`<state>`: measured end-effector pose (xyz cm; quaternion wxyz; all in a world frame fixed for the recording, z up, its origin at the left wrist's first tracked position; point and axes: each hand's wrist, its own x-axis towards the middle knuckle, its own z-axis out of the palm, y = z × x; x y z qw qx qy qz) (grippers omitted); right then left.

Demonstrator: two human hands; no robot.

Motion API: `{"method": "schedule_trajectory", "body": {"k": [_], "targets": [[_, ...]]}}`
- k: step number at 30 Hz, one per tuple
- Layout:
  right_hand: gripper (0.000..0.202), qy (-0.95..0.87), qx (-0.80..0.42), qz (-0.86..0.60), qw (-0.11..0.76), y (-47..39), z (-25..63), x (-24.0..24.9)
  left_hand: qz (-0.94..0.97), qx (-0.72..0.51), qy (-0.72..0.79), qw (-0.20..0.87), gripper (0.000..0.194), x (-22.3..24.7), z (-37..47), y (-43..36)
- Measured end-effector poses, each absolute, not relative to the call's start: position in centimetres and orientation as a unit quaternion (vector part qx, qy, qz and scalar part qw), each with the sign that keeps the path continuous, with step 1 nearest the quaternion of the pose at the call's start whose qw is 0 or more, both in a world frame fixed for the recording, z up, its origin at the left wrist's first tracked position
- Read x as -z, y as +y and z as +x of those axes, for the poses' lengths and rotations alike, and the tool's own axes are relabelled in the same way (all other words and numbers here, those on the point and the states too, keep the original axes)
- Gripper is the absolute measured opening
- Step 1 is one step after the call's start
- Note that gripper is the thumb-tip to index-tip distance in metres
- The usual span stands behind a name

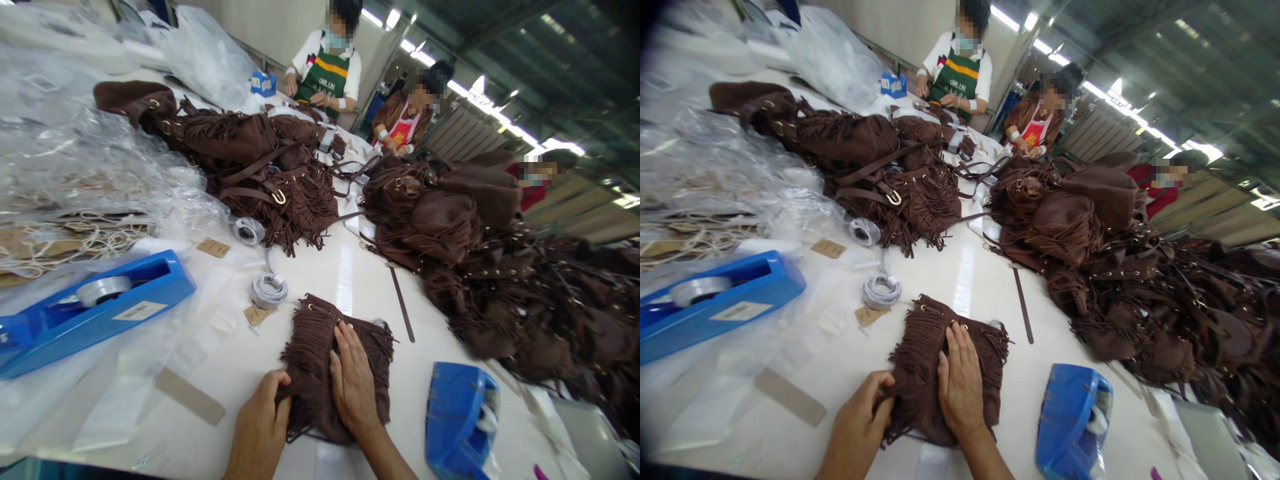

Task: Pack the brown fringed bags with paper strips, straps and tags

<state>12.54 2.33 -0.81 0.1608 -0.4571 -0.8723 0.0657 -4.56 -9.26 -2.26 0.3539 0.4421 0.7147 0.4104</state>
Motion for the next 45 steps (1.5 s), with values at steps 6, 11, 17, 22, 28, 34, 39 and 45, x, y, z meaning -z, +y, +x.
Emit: {"method": "schedule_trajectory", "body": {"k": [6, 11, 17, 22, 28, 34, 39, 45], "targets": [[0.054, -0.875, -0.064, -0.451, 0.163, 2.3, 12.5, 0.9, 0.512, -0.424, 0.665, 0.341, 0.04, 2.4, -5.3, -9.5], [0.054, -0.873, -0.068, -0.454, 0.164, 2.3, 12.5, 0.8, 0.364, -0.46, 0.709, 0.391, 0.023, 1.9, -4.3, -8.8], [0.054, -0.874, -0.064, -0.453, 0.164, 2.3, 12.7, 1.0, 0.307, -0.378, 0.751, 0.446, 0.022, 0.9, -6.3, -9.0], [0.051, -0.871, -0.06, -0.462, 0.159, 2.3, 12.6, 0.9, 0.486, -0.314, 0.786, 0.217, 0.039, -1.9, -10.5, -10.1], [0.05, -0.874, -0.058, -0.451, 0.17, 2.3, 13.0, 1.2, 0.728, -0.286, 0.622, 0.038, 0.052, -4.9, -4.2, -5.0], [0.05, -0.877, -0.055, -0.445, 0.171, 2.4, 13.0, 1.2, 0.75, -0.192, 0.632, 0.015, 0.069, 0.7, -1.2, -5.1], [0.049, -0.878, -0.065, -0.447, 0.159, 2.4, 12.7, 0.7, 0.744, -0.163, 0.647, 0.033, 0.073, 1.6, -2.2, -6.8], [0.05, -0.877, -0.058, -0.453, 0.15, 2.3, 12.7, 0.8, 0.738, -0.163, 0.653, 0.053, 0.074, 2.0, -2.0, -6.3]]}}
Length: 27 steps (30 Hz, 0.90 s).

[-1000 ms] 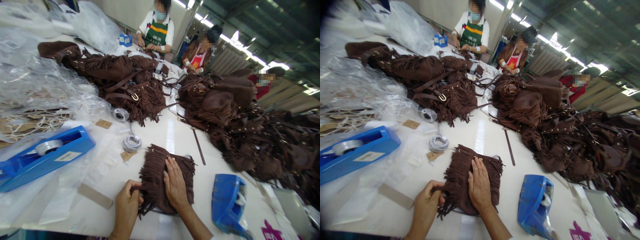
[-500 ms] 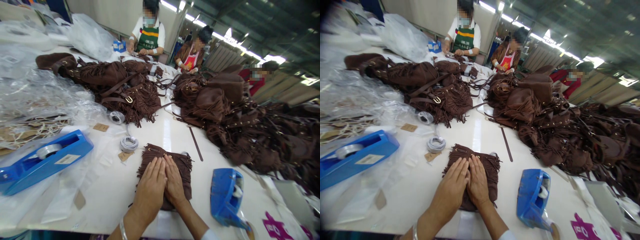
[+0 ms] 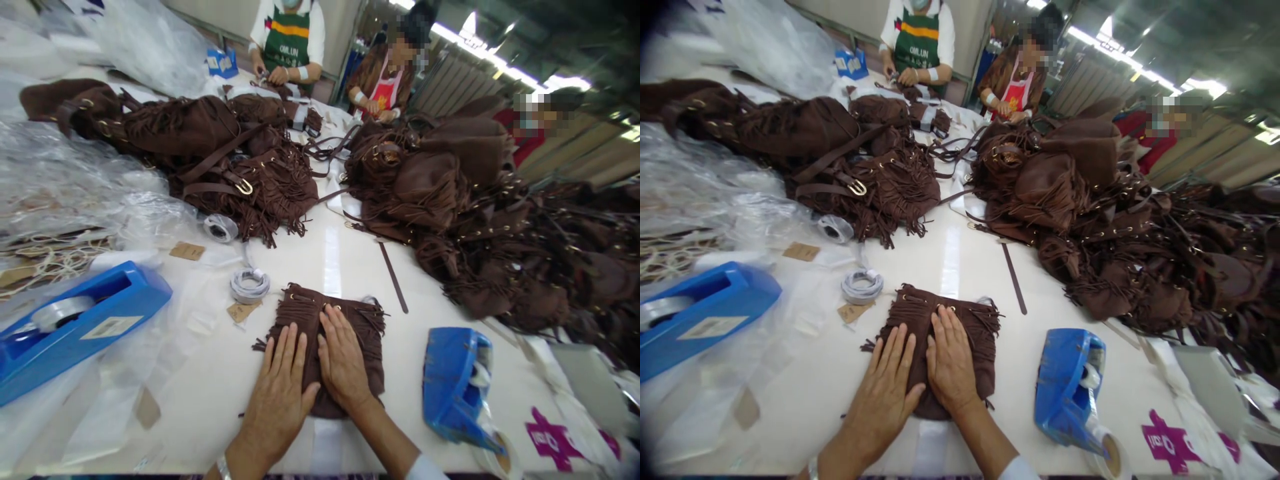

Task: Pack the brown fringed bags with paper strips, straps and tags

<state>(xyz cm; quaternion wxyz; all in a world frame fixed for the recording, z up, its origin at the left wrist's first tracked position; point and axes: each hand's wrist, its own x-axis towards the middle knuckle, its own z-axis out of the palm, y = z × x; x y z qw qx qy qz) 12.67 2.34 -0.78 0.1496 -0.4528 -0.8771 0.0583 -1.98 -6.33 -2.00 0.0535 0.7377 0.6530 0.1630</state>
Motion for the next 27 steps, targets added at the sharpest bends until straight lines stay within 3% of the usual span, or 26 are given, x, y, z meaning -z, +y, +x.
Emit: {"method": "schedule_trajectory", "body": {"k": [6, 13, 15, 18, 22, 27], "targets": [[0.048, -0.874, -0.028, -0.452, 0.176, 2.1, 12.8, 1.2, 0.729, -0.201, 0.653, 0.038, 0.079, 1.7, -2.7, -6.9], [0.049, -0.866, -0.053, -0.46, 0.192, 2.0, 12.7, 0.9, 0.655, -0.318, 0.685, 0.024, 0.067, -8.6, -6.3, -3.9], [0.048, -0.865, -0.062, -0.46, 0.188, 2.0, 12.8, 0.9, 0.674, -0.313, 0.669, 0.011, 0.068, -9.4, -4.9, -2.4], [0.049, -0.871, -0.068, -0.453, 0.178, 2.1, 13.0, 1.0, 0.737, -0.24, 0.632, 0.024, 0.072, -6.0, -2.4, -1.8], [0.049, -0.876, -0.052, -0.451, 0.164, 2.0, 13.1, 1.1, 0.777, -0.175, 0.6, 0.07, 0.064, 0.4, -1.3, -3.2], [0.048, -0.871, -0.043, -0.456, 0.178, 2.1, 12.8, 0.8, 0.737, -0.252, 0.618, 0.105, 0.064, 0.7, -3.4, -5.3]]}}
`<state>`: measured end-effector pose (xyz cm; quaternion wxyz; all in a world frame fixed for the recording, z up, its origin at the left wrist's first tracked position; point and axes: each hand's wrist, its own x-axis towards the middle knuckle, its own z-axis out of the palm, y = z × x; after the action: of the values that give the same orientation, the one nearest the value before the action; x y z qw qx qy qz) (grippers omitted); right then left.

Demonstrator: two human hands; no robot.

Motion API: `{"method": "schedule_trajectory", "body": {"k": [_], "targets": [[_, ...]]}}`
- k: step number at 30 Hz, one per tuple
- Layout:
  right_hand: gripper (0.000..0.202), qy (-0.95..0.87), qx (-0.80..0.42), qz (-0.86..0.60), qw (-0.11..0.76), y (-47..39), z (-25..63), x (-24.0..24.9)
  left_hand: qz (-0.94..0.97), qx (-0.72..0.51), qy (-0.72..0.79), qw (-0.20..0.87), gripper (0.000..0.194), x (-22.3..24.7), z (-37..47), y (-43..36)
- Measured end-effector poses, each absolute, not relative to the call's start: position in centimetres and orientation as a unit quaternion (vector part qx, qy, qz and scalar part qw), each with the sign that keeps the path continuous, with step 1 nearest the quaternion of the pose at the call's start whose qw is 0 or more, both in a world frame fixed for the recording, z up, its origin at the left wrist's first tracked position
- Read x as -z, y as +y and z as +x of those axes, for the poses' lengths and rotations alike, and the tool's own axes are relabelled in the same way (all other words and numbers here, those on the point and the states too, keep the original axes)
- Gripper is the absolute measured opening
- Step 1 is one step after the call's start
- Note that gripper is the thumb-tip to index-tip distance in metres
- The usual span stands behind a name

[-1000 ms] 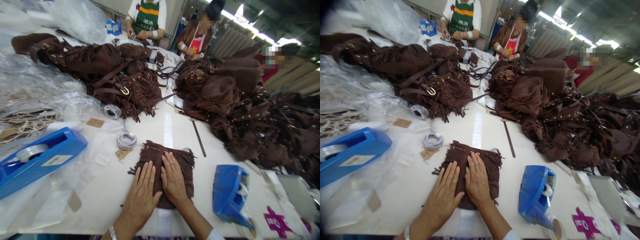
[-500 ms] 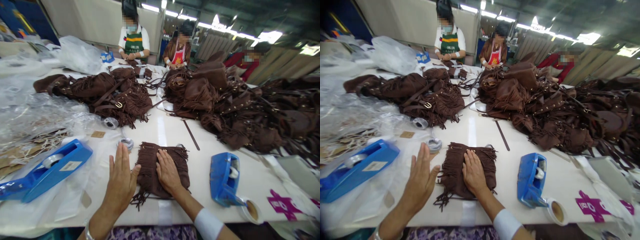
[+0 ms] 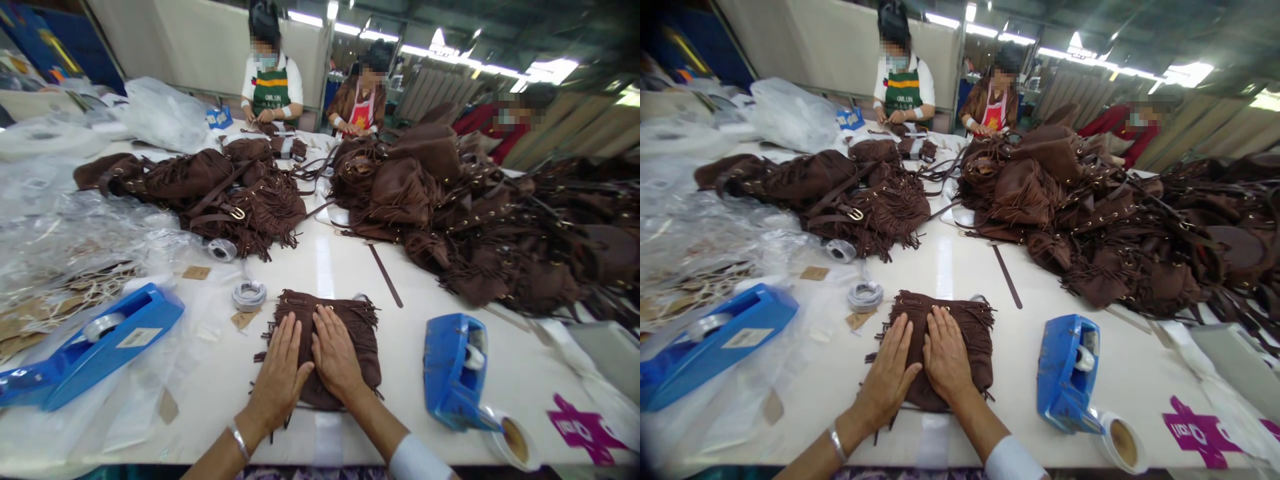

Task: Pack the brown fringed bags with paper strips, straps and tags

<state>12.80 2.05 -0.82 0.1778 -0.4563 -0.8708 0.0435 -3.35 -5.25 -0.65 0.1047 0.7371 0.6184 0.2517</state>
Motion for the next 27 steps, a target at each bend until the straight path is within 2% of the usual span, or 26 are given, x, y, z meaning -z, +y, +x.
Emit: {"method": "schedule_trajectory", "body": {"k": [4, 7, 10, 13, 16, 20, 27], "targets": [[0.049, -0.866, -0.049, -0.462, 0.183, 2.1, 12.7, 0.8, 0.609, -0.355, 0.703, 0.093, 0.041, -0.6, -6.5, -8.3], [0.048, -0.867, -0.051, -0.463, 0.177, 2.1, 12.8, 1.0, 0.596, -0.358, 0.701, 0.163, 0.024, -0.2, -8.1, -9.7], [0.049, -0.868, -0.047, -0.462, 0.178, 2.1, 12.8, 1.1, 0.623, -0.328, 0.65, 0.285, 0.021, 0.2, -8.3, -9.1], [0.048, -0.871, -0.042, -0.459, 0.172, 2.1, 12.7, 1.1, 0.645, -0.303, 0.626, 0.317, 0.028, -0.2, -8.2, -7.4], [0.048, -0.873, -0.035, -0.456, 0.167, 2.1, 12.7, 0.9, 0.674, -0.269, 0.62, 0.297, 0.033, -0.5, -8.3, -6.1], [0.049, -0.872, -0.031, -0.456, 0.172, 2.1, 12.7, 0.8, 0.692, -0.227, 0.639, 0.246, 0.029, 0.0, -7.9, -6.2], [0.05, -0.869, -0.052, -0.463, 0.169, 2.0, 12.8, 0.7, 0.681, -0.31, 0.659, 0.082, 0.022, 2.1, -5.9, -8.6]]}}
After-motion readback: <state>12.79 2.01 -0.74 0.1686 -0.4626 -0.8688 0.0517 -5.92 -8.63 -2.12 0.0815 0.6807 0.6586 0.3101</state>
